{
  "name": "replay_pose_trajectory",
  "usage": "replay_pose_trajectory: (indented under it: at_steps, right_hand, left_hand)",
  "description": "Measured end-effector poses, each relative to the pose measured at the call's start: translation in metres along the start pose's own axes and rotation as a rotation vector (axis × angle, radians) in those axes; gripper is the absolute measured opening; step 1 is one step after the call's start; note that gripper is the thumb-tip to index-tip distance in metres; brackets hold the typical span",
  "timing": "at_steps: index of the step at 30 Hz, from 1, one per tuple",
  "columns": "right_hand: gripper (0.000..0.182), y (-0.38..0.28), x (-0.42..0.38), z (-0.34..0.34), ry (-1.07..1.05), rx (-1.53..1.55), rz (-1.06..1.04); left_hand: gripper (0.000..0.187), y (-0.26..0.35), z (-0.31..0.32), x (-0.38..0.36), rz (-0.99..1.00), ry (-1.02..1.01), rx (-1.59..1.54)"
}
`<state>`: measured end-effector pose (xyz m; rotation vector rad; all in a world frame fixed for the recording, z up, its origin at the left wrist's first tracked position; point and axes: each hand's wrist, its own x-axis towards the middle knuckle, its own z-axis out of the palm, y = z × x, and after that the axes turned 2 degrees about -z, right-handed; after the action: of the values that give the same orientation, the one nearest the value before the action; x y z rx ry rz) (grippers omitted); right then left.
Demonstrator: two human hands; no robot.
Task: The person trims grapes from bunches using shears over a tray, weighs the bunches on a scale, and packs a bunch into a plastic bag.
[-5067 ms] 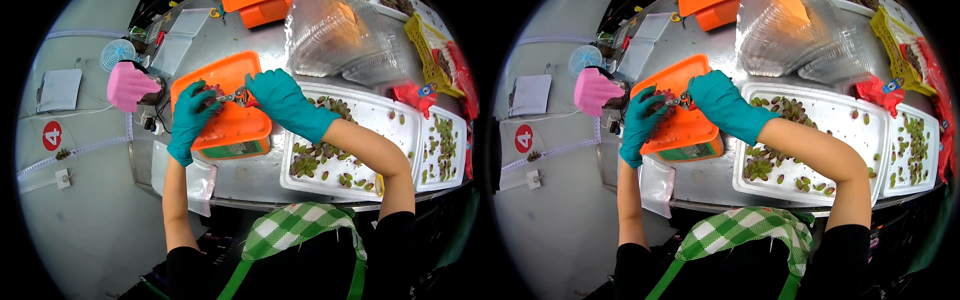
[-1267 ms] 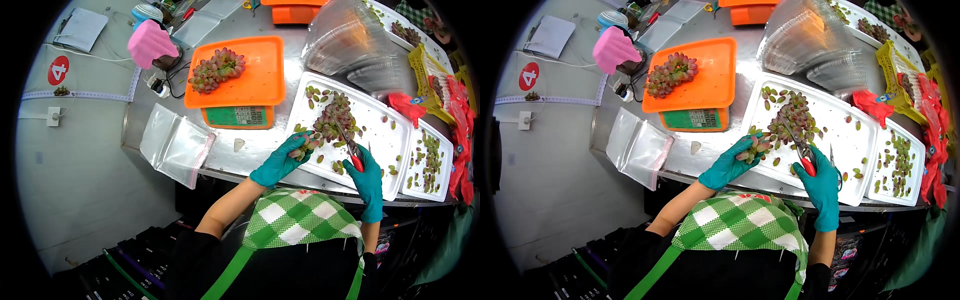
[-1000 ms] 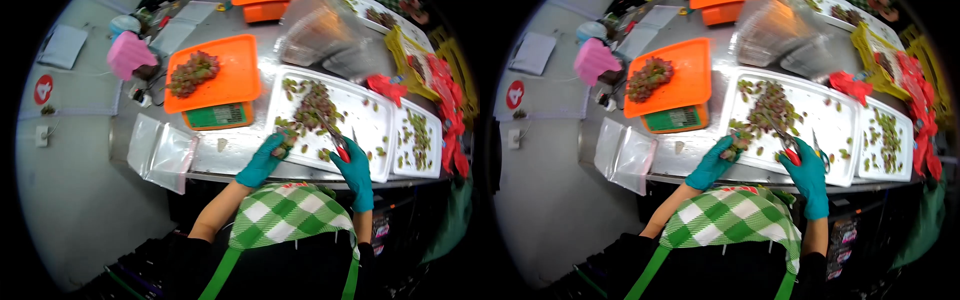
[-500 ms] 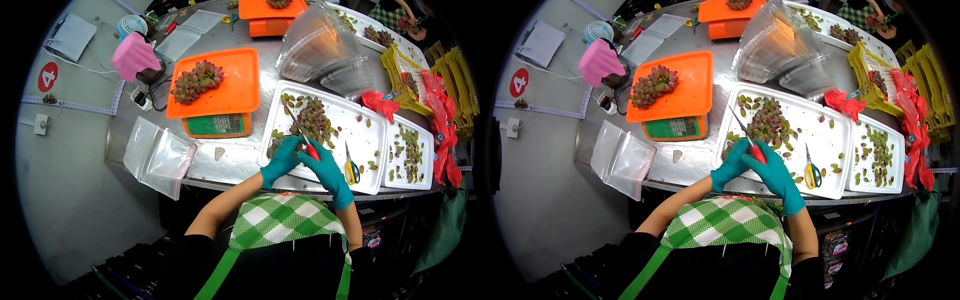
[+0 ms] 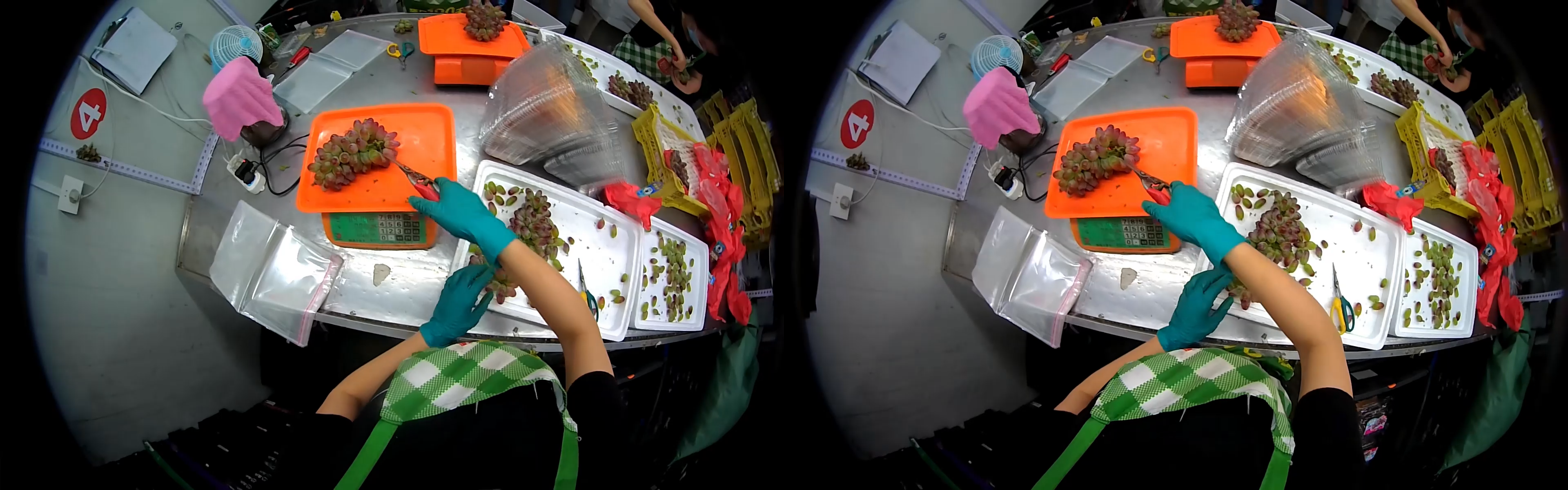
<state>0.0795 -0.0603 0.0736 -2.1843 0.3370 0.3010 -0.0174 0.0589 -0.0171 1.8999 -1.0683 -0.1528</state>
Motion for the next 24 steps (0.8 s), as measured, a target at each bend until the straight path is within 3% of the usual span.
replay_pose_trajectory:
  at_steps: [2, 12, 24]
  right_hand:
    - [0.065, -0.005, 0.012, 0.001, 0.009, -0.152, 0.01]
    - [0.064, -0.03, 0.033, -0.003, -0.038, -0.148, 0.104]
    - [0.052, -0.025, 0.033, 0.025, 0.154, -0.201, 0.111]
  left_hand:
    - [0.044, -0.001, -0.007, -0.006, 0.002, 0.006, 0.008]
    - [0.042, -0.017, -0.025, -0.013, -0.017, -0.02, -0.057]
    - [0.041, -0.031, -0.027, -0.008, 0.07, -0.066, -0.124]
